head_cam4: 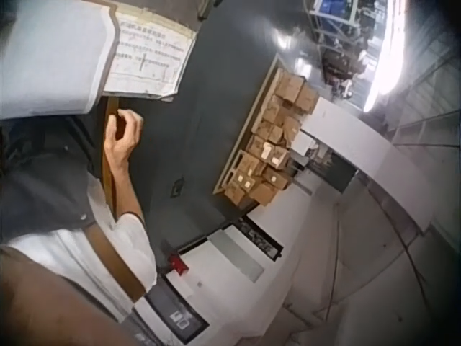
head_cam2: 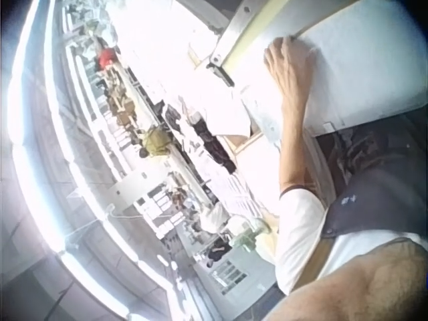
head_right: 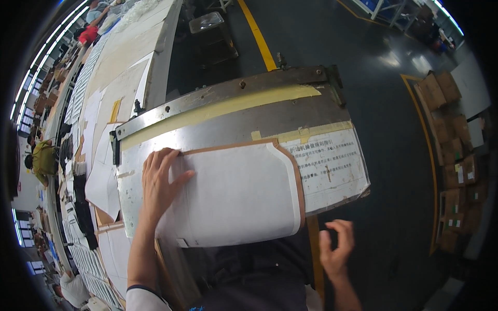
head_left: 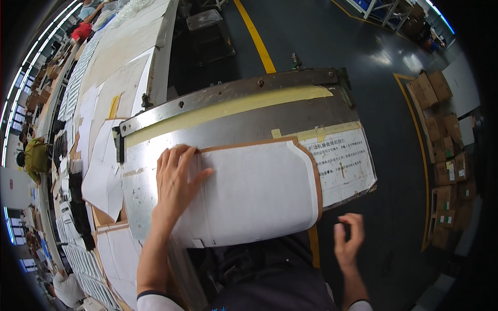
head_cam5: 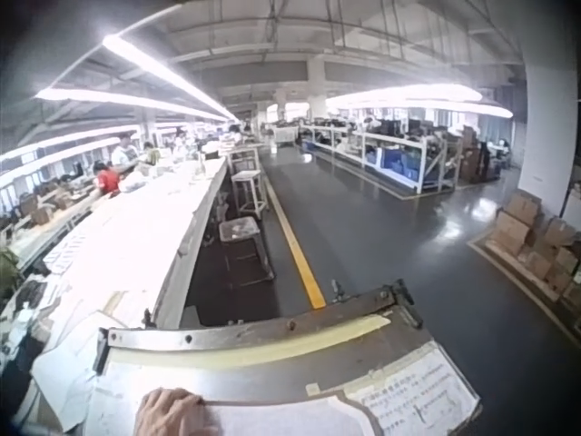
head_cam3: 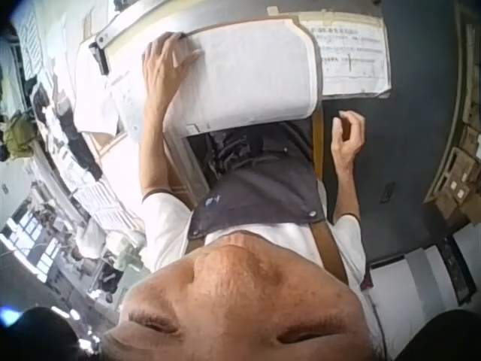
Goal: The worker aligns fabric liners onto leather panels and uses a mechanical press to fold and bond the edges.
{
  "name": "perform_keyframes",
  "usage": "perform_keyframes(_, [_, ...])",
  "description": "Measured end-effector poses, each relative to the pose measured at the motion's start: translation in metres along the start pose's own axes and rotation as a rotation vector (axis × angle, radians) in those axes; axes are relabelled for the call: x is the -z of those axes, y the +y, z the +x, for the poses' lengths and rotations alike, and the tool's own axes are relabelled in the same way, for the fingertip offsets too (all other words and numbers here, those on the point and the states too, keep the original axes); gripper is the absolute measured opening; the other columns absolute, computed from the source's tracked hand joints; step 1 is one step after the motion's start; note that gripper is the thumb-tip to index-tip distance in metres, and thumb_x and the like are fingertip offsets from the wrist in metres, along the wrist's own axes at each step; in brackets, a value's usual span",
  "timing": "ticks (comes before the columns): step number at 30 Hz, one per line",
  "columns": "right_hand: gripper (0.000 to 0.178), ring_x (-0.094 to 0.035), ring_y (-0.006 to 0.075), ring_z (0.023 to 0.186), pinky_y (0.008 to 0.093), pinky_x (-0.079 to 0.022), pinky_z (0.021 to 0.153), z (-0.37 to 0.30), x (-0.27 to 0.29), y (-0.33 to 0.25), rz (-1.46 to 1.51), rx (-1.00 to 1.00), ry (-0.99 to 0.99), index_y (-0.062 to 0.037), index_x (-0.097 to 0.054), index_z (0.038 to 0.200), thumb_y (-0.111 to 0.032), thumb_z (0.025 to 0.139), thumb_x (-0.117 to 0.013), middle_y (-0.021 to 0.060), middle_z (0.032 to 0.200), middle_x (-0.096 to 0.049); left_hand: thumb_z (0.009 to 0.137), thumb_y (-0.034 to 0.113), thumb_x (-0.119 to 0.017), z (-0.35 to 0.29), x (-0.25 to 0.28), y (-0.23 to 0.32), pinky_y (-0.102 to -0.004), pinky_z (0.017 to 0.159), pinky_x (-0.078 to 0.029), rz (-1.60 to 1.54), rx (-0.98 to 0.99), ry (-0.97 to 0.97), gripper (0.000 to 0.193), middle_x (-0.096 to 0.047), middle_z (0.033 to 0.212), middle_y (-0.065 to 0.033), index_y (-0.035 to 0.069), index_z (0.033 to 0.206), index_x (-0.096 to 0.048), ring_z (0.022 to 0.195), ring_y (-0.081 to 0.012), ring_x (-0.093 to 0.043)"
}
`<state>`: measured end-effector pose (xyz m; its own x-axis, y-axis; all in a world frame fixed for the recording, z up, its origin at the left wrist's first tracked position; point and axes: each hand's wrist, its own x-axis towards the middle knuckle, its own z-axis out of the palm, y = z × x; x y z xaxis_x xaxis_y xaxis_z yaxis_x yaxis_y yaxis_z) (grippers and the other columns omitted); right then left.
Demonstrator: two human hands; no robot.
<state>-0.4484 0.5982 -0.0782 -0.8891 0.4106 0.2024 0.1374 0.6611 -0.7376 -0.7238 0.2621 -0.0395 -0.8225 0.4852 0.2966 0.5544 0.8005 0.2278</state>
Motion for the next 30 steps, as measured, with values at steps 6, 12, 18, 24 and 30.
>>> perform_keyframes(6, [0.03,-0.067,0.0175,0.094,0.0327,-0.051,0.086,-0.022,-0.07,0.0,0.568,-0.304,-0.217,0.0037,-0.067,0.106,-0.019,0.09,-0.08,0.0111,0.098,-0.071,0.078,0.024,-0.087,0.024,0.022,-0.008,-0.0402,0.095,-0.048,-0.176,0.078,-0.269,0.044,-0.066,0.11,-0.0096,0.006,0.113,-0.069,0.105,-0.0271,-0.06])
perform_keyframes(12, [0.02,-0.053,0.0101,0.07,0.0288,-0.045,0.065,0.049,0.005,-0.08,0.374,0.035,-0.197,0.0017,-0.066,0.088,-0.015,0.092,-0.076,0.004,0.075,-0.061,0.082,0.022,-0.086,-0.019,0.023,-0.051,-0.0369,0.083,-0.05,-0.381,0.18,-0.256,0.026,-0.067,0.084,-0.0085,0.003,0.09,-0.071,0.084,-0.0245,-0.062])
perform_keyframes(18, [0.026,-0.051,0.0126,0.07,0.0327,-0.044,0.065,0.266,-0.003,-0.176,-0.022,0.595,-0.54,0.001,-0.061,0.084,-0.02,0.086,-0.077,0.0045,0.071,-0.054,0.085,0.017,-0.082,-0.102,0.02,-0.04,-0.0401,0.077,-0.046,-0.284,0.213,0.144,0.018,-0.066,0.082,-0.0081,0.005,0.089,-0.069,0.079,-0.0252,-0.061])
perform_keyframes(24, [0.028,-0.067,0.0321,0.102,0.0409,-0.052,0.086,0.337,-0.121,-0.165,-0.463,0.709,-0.303,-0.0062,-0.07,0.106,-0.026,0.086,-0.074,0.0124,0.104,-0.07,0.09,0.015,-0.078,-0.162,0.022,-0.005,-0.0412,0.087,-0.045,-0.208,0.36,0.295,0.016,-0.066,0.095,-0.0091,0.005,0.099,-0.069,0.092,-0.0276,-0.061])
perform_keyframes(30, [0.028,-0.06,0.0333,0.118,0.0448,-0.046,0.102,0.237,-0.152,-0.112,-0.135,0.789,-0.248,-0.0048,-0.069,0.114,-0.016,0.089,-0.073,0.0129,0.116,-0.064,0.094,0.004,-0.071,-0.215,0.031,0.006,-0.0381,0.088,-0.052,-0.295,0.381,0.536,0.01,-0.069,0.107,-0.0116,0.0,0.104,-0.07,0.1,-0.0293,-0.066])
